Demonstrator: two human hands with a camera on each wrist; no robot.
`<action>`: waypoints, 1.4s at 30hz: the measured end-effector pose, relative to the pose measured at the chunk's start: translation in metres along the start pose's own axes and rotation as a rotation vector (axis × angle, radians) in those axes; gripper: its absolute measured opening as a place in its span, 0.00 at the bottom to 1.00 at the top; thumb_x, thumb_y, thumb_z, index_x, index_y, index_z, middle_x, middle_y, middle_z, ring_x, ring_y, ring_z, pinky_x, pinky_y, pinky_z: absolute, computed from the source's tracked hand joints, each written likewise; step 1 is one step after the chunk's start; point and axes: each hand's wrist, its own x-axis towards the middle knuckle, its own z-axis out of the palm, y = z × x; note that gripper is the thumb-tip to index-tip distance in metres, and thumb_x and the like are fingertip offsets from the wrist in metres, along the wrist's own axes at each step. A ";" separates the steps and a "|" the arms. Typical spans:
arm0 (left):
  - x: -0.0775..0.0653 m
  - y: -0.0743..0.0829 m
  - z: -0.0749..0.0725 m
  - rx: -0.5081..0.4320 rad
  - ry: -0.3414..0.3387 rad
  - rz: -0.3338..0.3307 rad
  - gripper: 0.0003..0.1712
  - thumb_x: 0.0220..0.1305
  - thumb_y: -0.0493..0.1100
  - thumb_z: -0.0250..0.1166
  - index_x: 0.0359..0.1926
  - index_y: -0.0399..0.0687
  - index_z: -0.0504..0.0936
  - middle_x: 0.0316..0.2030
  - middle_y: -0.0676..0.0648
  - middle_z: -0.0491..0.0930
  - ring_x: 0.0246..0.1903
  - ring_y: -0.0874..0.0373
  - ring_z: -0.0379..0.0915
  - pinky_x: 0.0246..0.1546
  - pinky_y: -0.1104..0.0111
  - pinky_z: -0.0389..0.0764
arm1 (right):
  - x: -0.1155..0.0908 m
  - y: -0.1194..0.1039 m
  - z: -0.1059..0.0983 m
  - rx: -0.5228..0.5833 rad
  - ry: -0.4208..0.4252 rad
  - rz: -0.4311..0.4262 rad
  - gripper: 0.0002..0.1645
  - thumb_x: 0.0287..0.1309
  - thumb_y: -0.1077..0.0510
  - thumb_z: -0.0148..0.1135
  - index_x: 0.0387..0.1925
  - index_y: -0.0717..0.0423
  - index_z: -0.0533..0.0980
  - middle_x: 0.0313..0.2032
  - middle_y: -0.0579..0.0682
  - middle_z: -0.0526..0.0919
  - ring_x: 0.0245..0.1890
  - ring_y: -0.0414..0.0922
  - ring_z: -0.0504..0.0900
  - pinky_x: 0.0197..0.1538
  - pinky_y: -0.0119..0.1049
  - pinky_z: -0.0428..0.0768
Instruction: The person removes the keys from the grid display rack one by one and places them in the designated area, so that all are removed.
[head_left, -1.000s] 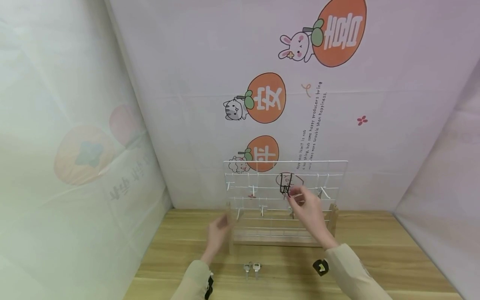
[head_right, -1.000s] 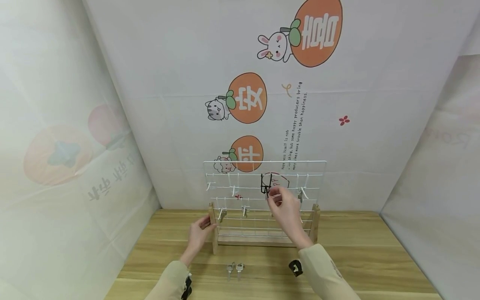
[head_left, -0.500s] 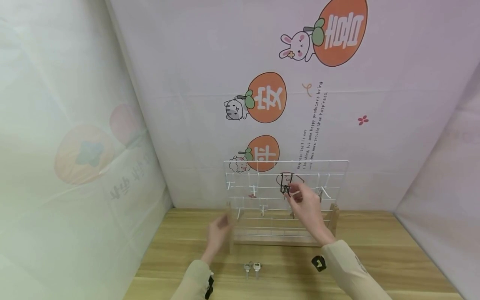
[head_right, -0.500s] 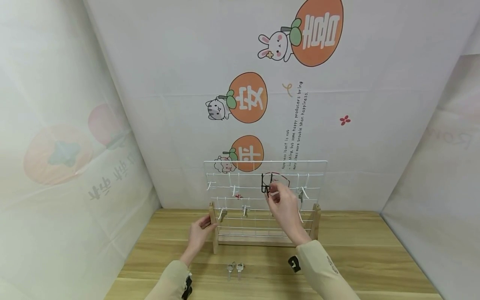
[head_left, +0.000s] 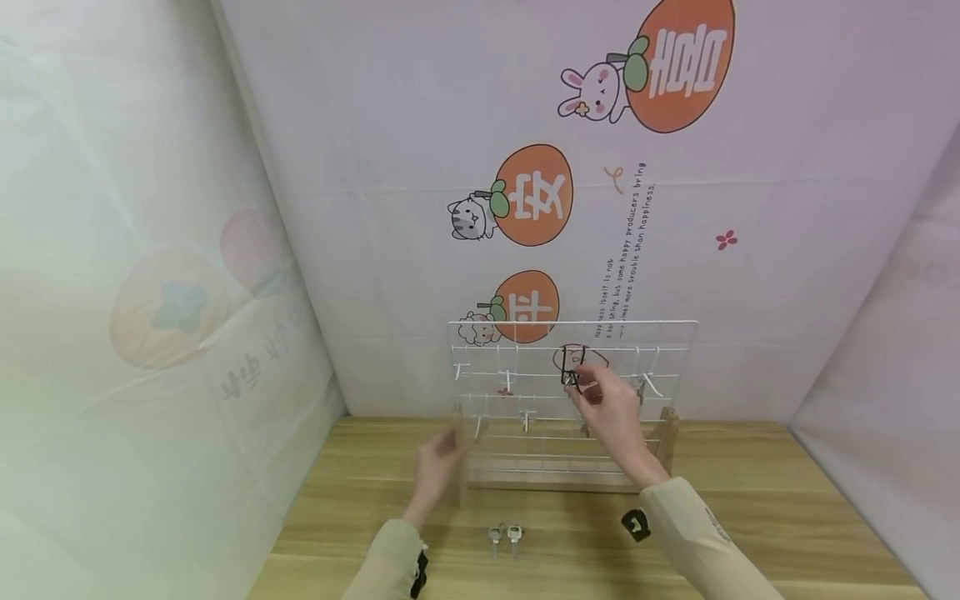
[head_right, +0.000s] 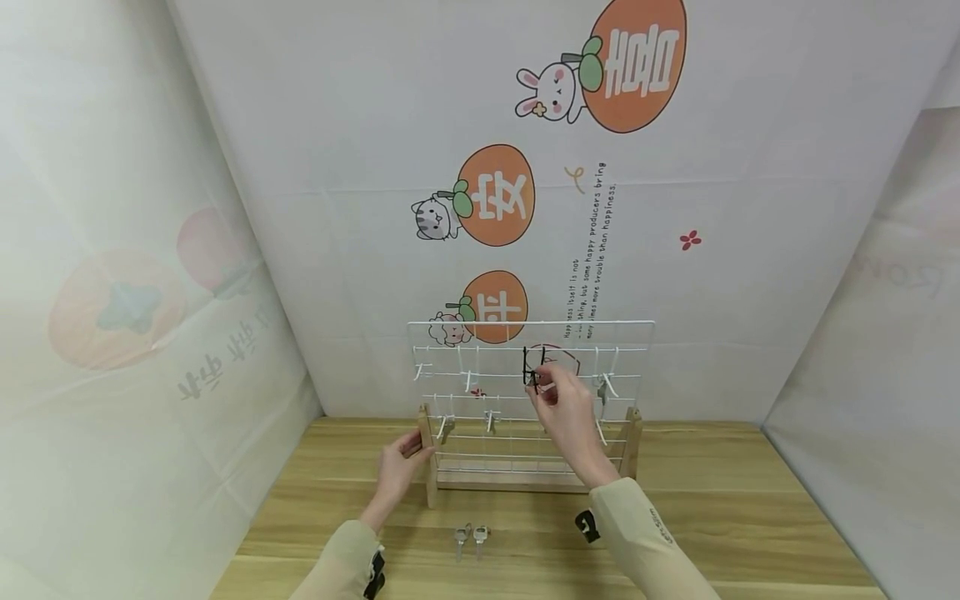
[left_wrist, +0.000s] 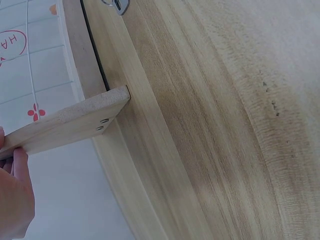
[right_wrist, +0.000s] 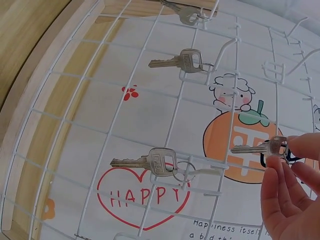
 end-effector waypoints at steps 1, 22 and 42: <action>-0.002 0.005 -0.001 -0.001 -0.003 0.007 0.23 0.61 0.31 0.67 0.56 0.24 0.76 0.52 0.26 0.80 0.53 0.32 0.79 0.56 0.47 0.82 | 0.000 0.000 0.000 0.004 0.002 0.000 0.18 0.53 0.63 0.73 0.46 0.62 0.79 0.36 0.57 0.86 0.29 0.45 0.86 0.32 0.30 0.88; 0.005 -0.017 -0.002 0.042 -0.014 0.009 0.26 0.61 0.37 0.69 0.58 0.28 0.77 0.54 0.29 0.81 0.55 0.35 0.79 0.57 0.50 0.82 | 0.004 -0.001 0.002 0.065 0.022 0.052 0.11 0.54 0.68 0.69 0.39 0.63 0.77 0.35 0.57 0.87 0.30 0.49 0.87 0.33 0.25 0.85; 0.004 -0.015 -0.002 0.041 -0.018 -0.005 0.27 0.61 0.38 0.70 0.59 0.29 0.76 0.55 0.29 0.80 0.55 0.36 0.79 0.57 0.51 0.83 | -0.001 -0.005 -0.002 0.094 0.019 0.051 0.16 0.51 0.73 0.67 0.43 0.64 0.79 0.34 0.56 0.87 0.27 0.44 0.84 0.31 0.19 0.81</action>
